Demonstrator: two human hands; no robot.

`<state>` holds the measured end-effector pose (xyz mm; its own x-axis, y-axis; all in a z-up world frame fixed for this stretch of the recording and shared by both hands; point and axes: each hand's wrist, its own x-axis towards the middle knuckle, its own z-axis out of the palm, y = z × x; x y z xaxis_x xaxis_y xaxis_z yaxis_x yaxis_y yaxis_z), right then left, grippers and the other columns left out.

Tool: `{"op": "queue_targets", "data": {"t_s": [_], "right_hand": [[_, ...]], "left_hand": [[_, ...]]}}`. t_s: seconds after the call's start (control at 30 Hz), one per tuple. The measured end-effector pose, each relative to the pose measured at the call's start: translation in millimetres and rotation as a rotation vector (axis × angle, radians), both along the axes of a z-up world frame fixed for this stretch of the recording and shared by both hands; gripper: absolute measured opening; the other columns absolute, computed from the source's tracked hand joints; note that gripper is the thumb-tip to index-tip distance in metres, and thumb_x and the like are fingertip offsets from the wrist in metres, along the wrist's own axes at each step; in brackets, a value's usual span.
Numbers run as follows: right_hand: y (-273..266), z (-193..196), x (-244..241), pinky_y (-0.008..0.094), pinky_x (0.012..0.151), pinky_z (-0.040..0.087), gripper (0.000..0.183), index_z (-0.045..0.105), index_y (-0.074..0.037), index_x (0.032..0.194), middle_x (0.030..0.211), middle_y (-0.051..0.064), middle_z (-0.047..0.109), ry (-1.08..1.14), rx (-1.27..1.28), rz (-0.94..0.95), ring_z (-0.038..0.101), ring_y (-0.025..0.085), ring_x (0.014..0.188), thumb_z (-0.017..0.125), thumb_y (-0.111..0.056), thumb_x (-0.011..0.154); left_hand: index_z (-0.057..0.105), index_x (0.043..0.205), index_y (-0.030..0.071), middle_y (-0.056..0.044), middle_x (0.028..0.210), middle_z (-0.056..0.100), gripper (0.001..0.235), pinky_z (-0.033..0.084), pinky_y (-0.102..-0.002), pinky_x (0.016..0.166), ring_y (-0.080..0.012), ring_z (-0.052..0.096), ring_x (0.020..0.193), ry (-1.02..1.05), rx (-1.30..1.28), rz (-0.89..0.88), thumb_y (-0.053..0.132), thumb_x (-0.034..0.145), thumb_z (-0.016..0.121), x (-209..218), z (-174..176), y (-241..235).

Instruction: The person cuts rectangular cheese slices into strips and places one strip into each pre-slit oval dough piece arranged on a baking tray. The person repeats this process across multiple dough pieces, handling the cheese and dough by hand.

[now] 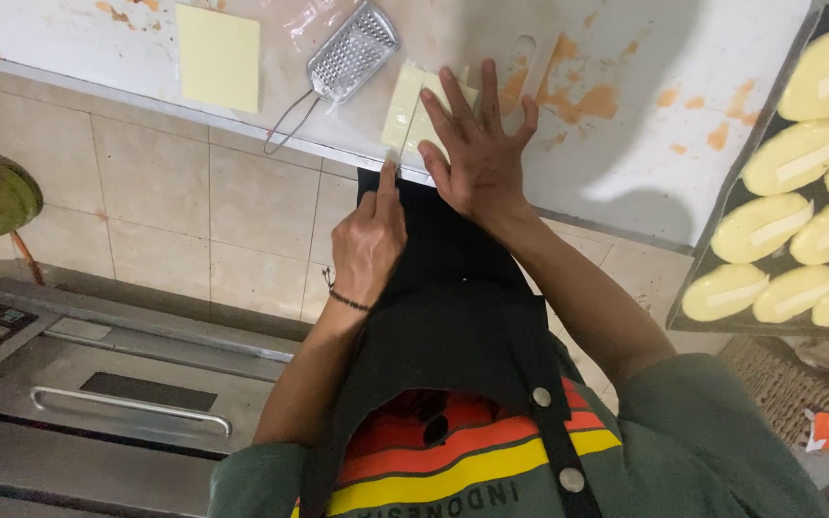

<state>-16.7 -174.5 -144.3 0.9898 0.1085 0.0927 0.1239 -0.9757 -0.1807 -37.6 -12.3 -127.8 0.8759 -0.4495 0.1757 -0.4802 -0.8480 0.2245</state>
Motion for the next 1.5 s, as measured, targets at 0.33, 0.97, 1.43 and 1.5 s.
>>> {"op": "queue_targets", "data": {"t_s": [0.33,0.97,1.43,1.5], "right_hand": [[-3,-1,-1,0.052,0.094,0.016,0.047,0.028,-0.017,0.133,0.140,0.000,0.023,0.027,0.142,-0.021,0.015,0.032,0.131,0.047,-0.035,0.094],[-26,0,-1,0.049,0.085,0.024,0.035,0.051,-0.008,0.120,0.133,0.003,0.033,-0.169,0.073,0.099,0.021,0.034,0.124,0.045,-0.030,0.094],[-25,3,-1,0.051,0.085,0.021,0.039,0.049,-0.014,0.124,0.133,-0.004,0.033,-0.136,-0.021,0.069,0.017,0.035,0.123,0.042,-0.034,0.092],[-24,4,-2,0.050,0.084,0.020,0.039,0.052,-0.012,0.122,0.132,-0.003,0.036,-0.143,-0.026,0.070,0.019,0.036,0.122,0.041,-0.035,0.092]], "left_hand": [[0.047,0.119,0.001,-0.004,0.061,0.049,0.033,0.034,-0.024,0.032,-0.0113,0.038,0.038,0.196,0.003,0.007,0.009,0.087,0.051,-37,31,28],[0.044,0.124,0.003,0.001,0.059,0.036,0.035,0.029,-0.023,0.035,-0.0084,0.030,0.042,0.052,-0.110,-0.003,0.011,0.092,0.055,0,6,-24],[0.042,0.124,0.002,-0.001,0.062,0.040,0.035,0.033,-0.024,0.033,-0.0098,0.033,0.040,0.153,-0.049,0.004,0.010,0.091,0.049,-25,6,-8],[0.042,0.123,0.001,-0.003,0.062,0.043,0.034,0.034,-0.023,0.032,-0.0095,0.033,0.039,0.199,-0.063,0.002,0.009,0.090,0.048,-35,11,-1]]}}
